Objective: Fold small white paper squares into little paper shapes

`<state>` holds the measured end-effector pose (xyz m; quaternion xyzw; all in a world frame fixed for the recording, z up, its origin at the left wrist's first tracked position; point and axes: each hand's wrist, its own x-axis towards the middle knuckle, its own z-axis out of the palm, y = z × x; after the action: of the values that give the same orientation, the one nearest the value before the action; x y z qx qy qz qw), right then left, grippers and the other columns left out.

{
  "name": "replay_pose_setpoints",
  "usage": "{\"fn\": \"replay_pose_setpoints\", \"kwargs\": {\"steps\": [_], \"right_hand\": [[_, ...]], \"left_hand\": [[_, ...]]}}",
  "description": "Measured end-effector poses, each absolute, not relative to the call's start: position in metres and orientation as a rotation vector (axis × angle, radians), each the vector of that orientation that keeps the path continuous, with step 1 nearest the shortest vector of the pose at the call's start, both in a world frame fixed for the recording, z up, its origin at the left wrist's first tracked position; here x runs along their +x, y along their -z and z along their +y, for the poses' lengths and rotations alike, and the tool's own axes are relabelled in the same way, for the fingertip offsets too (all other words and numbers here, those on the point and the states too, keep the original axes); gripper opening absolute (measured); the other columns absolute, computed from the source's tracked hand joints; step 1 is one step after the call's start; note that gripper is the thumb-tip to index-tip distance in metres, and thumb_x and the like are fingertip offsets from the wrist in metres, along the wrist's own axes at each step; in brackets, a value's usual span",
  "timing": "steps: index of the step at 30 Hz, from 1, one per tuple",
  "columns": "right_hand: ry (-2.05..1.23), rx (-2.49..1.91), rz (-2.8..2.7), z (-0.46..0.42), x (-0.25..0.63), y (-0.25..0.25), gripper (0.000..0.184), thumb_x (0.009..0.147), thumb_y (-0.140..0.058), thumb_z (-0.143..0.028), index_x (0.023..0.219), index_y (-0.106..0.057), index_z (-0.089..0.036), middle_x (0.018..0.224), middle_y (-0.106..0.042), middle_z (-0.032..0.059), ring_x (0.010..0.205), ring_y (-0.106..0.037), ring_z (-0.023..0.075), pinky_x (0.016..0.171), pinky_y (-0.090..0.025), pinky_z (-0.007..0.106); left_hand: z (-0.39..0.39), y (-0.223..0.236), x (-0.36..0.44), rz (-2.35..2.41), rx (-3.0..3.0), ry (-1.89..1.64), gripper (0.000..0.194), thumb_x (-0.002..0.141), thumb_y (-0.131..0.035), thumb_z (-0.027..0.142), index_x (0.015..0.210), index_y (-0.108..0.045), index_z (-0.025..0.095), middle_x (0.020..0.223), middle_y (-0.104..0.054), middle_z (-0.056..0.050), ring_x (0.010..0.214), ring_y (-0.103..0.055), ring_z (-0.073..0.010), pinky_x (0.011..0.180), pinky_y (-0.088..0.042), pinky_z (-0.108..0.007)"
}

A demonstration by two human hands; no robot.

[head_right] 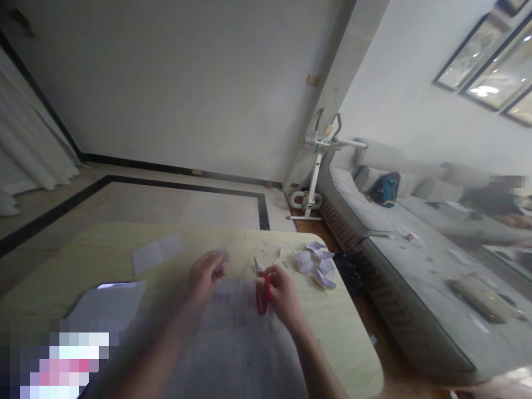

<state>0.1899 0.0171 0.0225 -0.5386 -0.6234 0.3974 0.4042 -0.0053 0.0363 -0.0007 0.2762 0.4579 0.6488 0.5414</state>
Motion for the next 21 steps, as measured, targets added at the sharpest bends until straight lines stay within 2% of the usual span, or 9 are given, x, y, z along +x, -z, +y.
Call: {"fn": "replay_pose_setpoints", "kwargs": {"steps": [3,7,12,16,21], "right_hand": [[-1.043,-1.318,-1.485,0.02,0.2,-0.021,0.03,0.081,-0.057,-0.048,0.075,-0.05,-0.019,0.056,-0.053,-0.0032,0.046,-0.046,0.0105,0.041,-0.036,0.02],[-0.991,-1.379,-1.456,0.028,0.217,-0.034,0.038,0.079,-0.057,-0.055,0.072,-0.05,-0.019,0.061,-0.056,-0.0004,0.05,-0.05,0.0127,0.044,-0.042,0.023],[-0.874,-1.361,-1.596,0.053,0.227,-0.061,0.037,0.081,-0.054,-0.057,0.08,-0.051,-0.02,0.064,-0.062,0.0014,0.052,-0.056,0.015,0.045,-0.044,0.024],[-0.44,-1.472,-1.745,0.081,0.233,-0.073,0.032,0.083,-0.054,-0.052,0.086,-0.057,-0.02,0.066,-0.067,0.0046,0.055,-0.06,0.0177,0.047,-0.042,0.024],[0.015,-1.476,-2.046,0.109,0.242,-0.077,0.022,0.087,-0.051,-0.036,0.084,-0.064,-0.019,0.069,-0.069,0.0058,0.06,-0.061,0.0174,0.055,-0.04,0.024]], "left_hand": [[0.037,0.001,-0.006,1.038,0.598,-1.547,0.025,0.068,-0.069,0.034,0.08,-0.066,0.013,0.072,-0.067,-0.002,0.049,-0.052,-0.0065,0.046,-0.04,-0.018],[0.037,0.001,-0.007,1.041,0.615,-1.515,0.025,0.069,-0.069,0.035,0.08,-0.067,0.013,0.072,-0.067,-0.002,0.05,-0.053,-0.0069,0.048,-0.042,-0.018],[0.037,0.003,-0.005,1.026,0.656,-1.471,0.024,0.071,-0.069,0.035,0.08,-0.067,0.013,0.074,-0.067,-0.003,0.052,-0.053,-0.0079,0.047,-0.042,-0.018],[0.038,0.004,-0.004,0.989,0.638,-1.468,0.024,0.069,-0.07,0.034,0.079,-0.066,0.012,0.072,-0.066,-0.003,0.051,-0.053,-0.0083,0.046,-0.041,-0.019],[0.038,0.002,-0.004,0.98,0.608,-1.479,0.024,0.068,-0.07,0.034,0.078,-0.066,0.013,0.071,-0.066,-0.002,0.051,-0.053,-0.008,0.047,-0.041,-0.019]]}}
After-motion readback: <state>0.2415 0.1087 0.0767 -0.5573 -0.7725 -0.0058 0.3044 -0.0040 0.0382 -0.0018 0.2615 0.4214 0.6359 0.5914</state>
